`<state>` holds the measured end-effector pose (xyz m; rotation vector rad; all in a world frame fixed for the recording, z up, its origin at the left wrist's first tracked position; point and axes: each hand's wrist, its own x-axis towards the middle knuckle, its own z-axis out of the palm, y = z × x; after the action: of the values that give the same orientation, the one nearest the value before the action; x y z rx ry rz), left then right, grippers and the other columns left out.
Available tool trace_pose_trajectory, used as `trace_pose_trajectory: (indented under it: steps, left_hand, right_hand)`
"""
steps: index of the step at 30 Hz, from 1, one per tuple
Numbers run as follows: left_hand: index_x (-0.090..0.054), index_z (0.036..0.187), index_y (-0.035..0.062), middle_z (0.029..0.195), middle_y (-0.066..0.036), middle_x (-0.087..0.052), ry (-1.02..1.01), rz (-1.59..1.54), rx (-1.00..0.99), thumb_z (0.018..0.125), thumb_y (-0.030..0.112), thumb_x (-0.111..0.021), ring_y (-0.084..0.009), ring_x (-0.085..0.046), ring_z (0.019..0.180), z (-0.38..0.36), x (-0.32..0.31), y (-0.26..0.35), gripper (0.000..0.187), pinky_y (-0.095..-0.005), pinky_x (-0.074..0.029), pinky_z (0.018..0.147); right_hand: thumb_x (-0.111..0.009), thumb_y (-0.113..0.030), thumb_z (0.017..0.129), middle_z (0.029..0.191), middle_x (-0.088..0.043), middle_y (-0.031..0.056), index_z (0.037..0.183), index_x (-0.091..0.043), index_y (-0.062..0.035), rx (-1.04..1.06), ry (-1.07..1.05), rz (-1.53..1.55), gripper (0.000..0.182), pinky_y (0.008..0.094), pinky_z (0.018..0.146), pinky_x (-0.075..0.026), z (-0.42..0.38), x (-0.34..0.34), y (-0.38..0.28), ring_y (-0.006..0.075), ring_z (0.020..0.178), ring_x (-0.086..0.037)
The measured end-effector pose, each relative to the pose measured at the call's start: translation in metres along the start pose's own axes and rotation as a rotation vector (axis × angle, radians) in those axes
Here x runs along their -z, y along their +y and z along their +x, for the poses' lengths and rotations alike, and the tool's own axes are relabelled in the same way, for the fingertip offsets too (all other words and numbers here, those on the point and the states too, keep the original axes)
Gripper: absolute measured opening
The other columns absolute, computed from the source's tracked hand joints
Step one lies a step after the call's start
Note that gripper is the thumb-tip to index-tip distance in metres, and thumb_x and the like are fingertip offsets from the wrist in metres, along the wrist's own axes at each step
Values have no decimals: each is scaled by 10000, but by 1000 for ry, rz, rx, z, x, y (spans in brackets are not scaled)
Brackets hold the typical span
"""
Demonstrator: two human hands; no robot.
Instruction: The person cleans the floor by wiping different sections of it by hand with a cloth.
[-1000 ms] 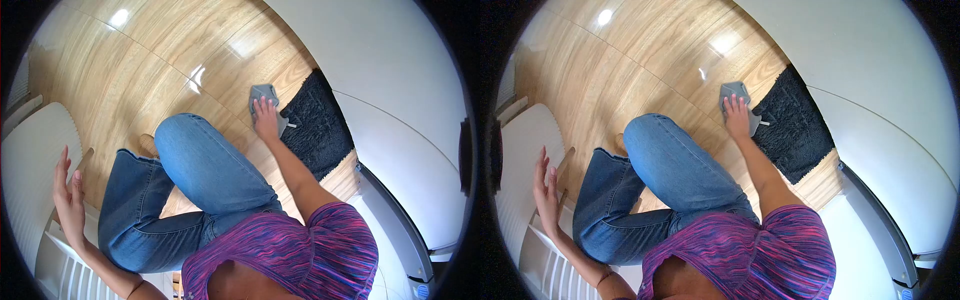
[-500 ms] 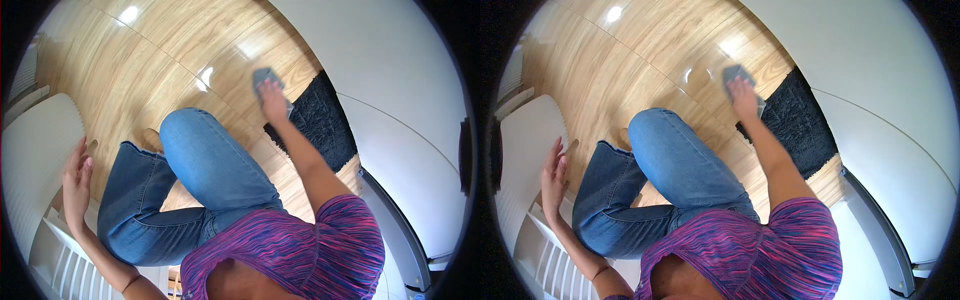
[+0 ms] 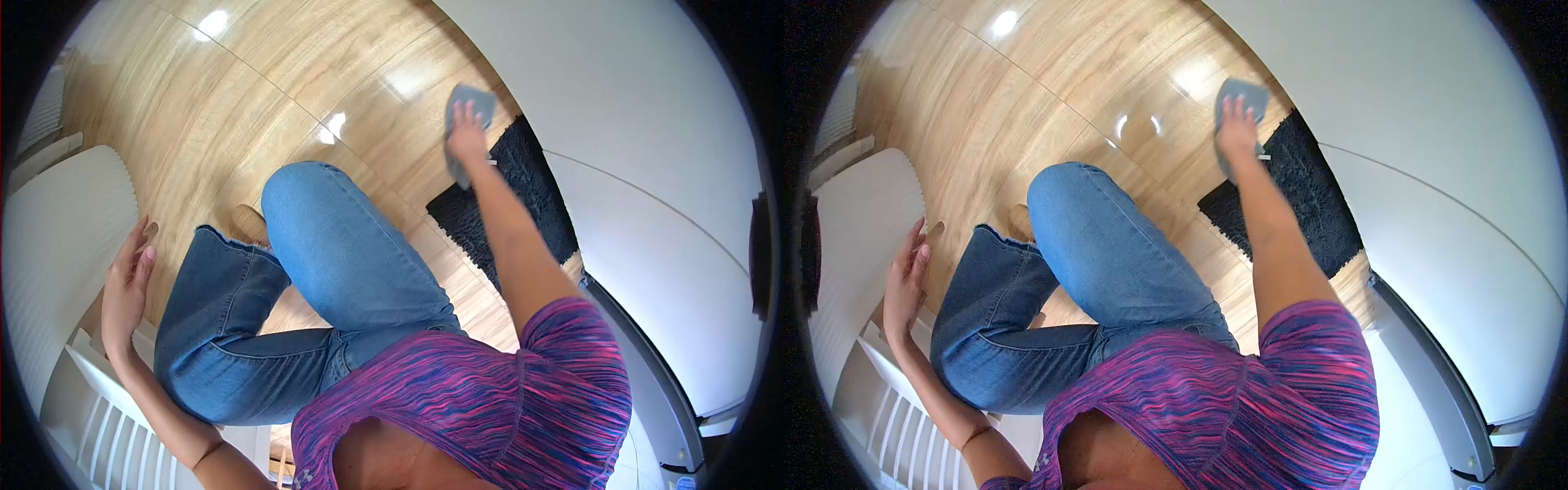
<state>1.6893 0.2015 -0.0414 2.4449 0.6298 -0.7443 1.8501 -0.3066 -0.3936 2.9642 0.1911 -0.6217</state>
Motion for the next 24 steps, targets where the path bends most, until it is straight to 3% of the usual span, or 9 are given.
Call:
trace_pose_trajectory:
  steps: [4,6,8,11,14,18,20,21,24]
  left_hand:
    - [-442,1400,87,1202,-237,-597,-47,14,-27,973,243,-529,-304,-598,1105,3,1,3,463,-374,-456,943]
    - [-437,1399,74,1190,-242,-602,-61,40,-76,972,221,-526,-311,-600,1102,4,0,18,461,-376,-457,942]
    - [-433,1399,64,1182,-246,-605,-116,44,-151,970,192,-517,-309,-605,1093,4,0,32,456,-376,-461,937]
    - [-432,1399,61,1173,-250,-608,-183,34,-200,954,191,-531,-307,-611,1082,4,3,44,474,-374,-471,919]
    - [-433,1400,69,1200,-243,-598,-249,114,-126,931,235,-565,-329,-614,1071,6,2,75,515,-382,-467,923]
    - [-465,1365,52,1173,-226,-604,-373,399,-340,906,218,-588,-412,-589,1056,22,-21,128,503,-430,-460,926]
    - [-502,1319,30,1147,-240,-605,-340,478,-753,905,192,-582,-412,-580,1061,69,-64,145,452,-426,-457,921]
    - [-519,1296,21,1153,-246,-599,-353,457,-818,905,179,-576,-407,-578,1061,97,-93,167,425,-421,-457,914]
    - [-597,1178,5,1022,-244,-644,-314,304,-942,914,205,-541,-384,-619,962,174,-215,234,336,-429,-486,831]
  right_hand:
    - [-419,-288,937,1551,-209,150,1498,-246,-178,-83,134,-79,597,488,1105,-279,27,-23,-6,424,1347,-325]
    - [-443,-352,929,1548,-217,148,1493,-261,-186,-30,170,-396,615,504,1115,-256,-23,-67,-52,426,1354,-314]
    - [-454,-429,918,1550,-221,137,1486,-284,-193,13,109,6,638,541,1127,-202,-105,-58,-98,406,1382,-272]
    - [-466,-508,894,1542,-237,158,1480,-300,-179,109,117,163,692,578,1124,-152,-111,-24,-69,385,1416,-208]
    - [-399,-546,917,1543,-225,170,1485,-279,-156,-284,372,186,699,561,1136,-139,-16,-7,2,400,1415,-193]
    - [-409,-508,923,1447,-383,214,1394,-392,-33,-486,242,350,669,532,1124,-187,62,25,38,402,1343,-336]
    - [-481,-452,901,1387,-436,230,1334,-434,-4,-247,298,460,624,515,1092,-256,31,38,13,403,1288,-400]
    - [-549,-400,864,1345,-463,222,1316,-440,-7,-114,621,121,608,510,1058,-311,5,11,-19,404,1243,-439]
    - [-625,-336,813,1452,-385,163,1367,-409,-72,298,561,564,651,501,1127,-246,-111,-43,-90,377,1340,-349]
